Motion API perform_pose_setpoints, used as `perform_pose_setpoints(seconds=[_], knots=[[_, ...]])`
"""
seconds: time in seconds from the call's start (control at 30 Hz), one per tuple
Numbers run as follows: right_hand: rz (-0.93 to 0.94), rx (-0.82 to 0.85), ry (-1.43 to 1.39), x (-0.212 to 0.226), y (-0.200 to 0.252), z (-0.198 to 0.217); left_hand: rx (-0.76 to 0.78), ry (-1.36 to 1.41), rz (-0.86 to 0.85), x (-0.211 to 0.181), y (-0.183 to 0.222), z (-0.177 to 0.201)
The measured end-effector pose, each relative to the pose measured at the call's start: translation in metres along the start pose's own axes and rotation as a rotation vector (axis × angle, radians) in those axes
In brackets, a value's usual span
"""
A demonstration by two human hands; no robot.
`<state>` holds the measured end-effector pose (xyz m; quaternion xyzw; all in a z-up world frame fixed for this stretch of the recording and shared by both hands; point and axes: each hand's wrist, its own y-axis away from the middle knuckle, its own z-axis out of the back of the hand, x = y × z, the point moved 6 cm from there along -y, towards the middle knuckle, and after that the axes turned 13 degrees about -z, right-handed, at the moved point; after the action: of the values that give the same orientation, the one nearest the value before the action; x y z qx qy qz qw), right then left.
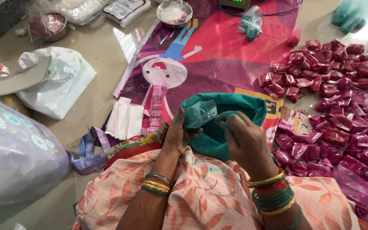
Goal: The person fills small plastic pouches with green powder using a spoon and weighs them on a digital scale.
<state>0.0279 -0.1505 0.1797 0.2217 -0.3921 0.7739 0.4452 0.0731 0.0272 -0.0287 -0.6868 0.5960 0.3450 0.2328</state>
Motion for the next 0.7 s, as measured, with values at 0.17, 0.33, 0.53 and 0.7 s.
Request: perform_pose_setpoints(seconds=[0.17, 0.33, 0.53, 0.7], knots=[[-0.010, 0.050, 0.052, -0.016, 0.001, -0.005, 0.057, 0.019, 0.027, 0.004, -0.001, -0.004], [-0.049, -0.028, -0.007, -0.018, -0.003, 0.002, 0.116, 0.053, 0.041, 0.002, 0.000, -0.005], [-0.071, -0.052, -0.039, -0.028, -0.001, 0.004, 0.159, 0.194, 0.106, 0.002, 0.002, -0.013], [-0.261, -0.003, -0.308, -0.060, 0.002, 0.001, 0.164, 0.316, 0.136, 0.019, -0.003, 0.000]])
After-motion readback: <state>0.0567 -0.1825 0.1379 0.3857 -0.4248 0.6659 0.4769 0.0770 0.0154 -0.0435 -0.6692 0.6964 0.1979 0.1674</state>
